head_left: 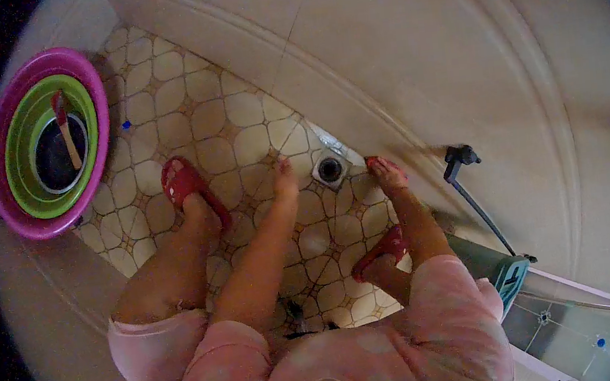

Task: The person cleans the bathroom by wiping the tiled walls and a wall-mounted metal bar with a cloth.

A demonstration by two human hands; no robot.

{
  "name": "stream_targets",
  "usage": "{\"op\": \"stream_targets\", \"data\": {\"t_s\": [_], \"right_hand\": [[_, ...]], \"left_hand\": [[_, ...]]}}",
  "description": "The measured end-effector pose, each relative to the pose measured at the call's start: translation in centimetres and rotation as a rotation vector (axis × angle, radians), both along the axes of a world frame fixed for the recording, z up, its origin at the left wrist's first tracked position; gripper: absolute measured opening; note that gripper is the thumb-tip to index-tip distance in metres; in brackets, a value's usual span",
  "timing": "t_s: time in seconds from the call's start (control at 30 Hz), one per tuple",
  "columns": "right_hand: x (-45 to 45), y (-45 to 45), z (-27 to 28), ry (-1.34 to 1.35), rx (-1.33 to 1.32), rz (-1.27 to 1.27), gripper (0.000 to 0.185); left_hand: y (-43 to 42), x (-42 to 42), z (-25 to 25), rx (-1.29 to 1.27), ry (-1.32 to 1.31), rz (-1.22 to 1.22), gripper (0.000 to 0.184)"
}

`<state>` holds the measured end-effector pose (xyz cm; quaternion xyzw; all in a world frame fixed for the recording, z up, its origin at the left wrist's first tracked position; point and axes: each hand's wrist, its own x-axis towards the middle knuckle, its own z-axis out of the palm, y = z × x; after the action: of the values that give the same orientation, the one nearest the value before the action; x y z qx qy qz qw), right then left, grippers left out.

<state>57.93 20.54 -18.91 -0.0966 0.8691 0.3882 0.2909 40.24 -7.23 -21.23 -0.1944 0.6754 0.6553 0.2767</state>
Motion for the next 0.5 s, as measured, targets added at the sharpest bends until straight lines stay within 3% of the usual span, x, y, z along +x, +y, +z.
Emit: {"op": "stream_targets", "data": {"t_s": [0.1, 0.2, 0.4, 0.5], "right_hand": [[-1.5, -1.3, 3.0, 0.03, -0.127, -0.098, 0.055], [-5.5, -3.6, 4.1, -0.054, 0.023, 0.065, 0.055], [-14.1, -7.5, 3.3, 0.053, 0.015, 0.124, 0.055], [-18.7, -11.3, 6.8, 0.051, -0.078, 0.025, 0.054]], "left_hand": [[-0.8, -0.3, 0.3, 0.081, 0.05, -0.011, 0.036], [-0.4, 0.2, -3.8, 0.031, 0.114, -0.005, 0.034], [-1.6, -1.1, 6.7, 0.174, -0.223, 0.091, 0.028], [-1.1, -0.5, 1.8, 0.12, 0.005, 0.111, 0.03]]}}
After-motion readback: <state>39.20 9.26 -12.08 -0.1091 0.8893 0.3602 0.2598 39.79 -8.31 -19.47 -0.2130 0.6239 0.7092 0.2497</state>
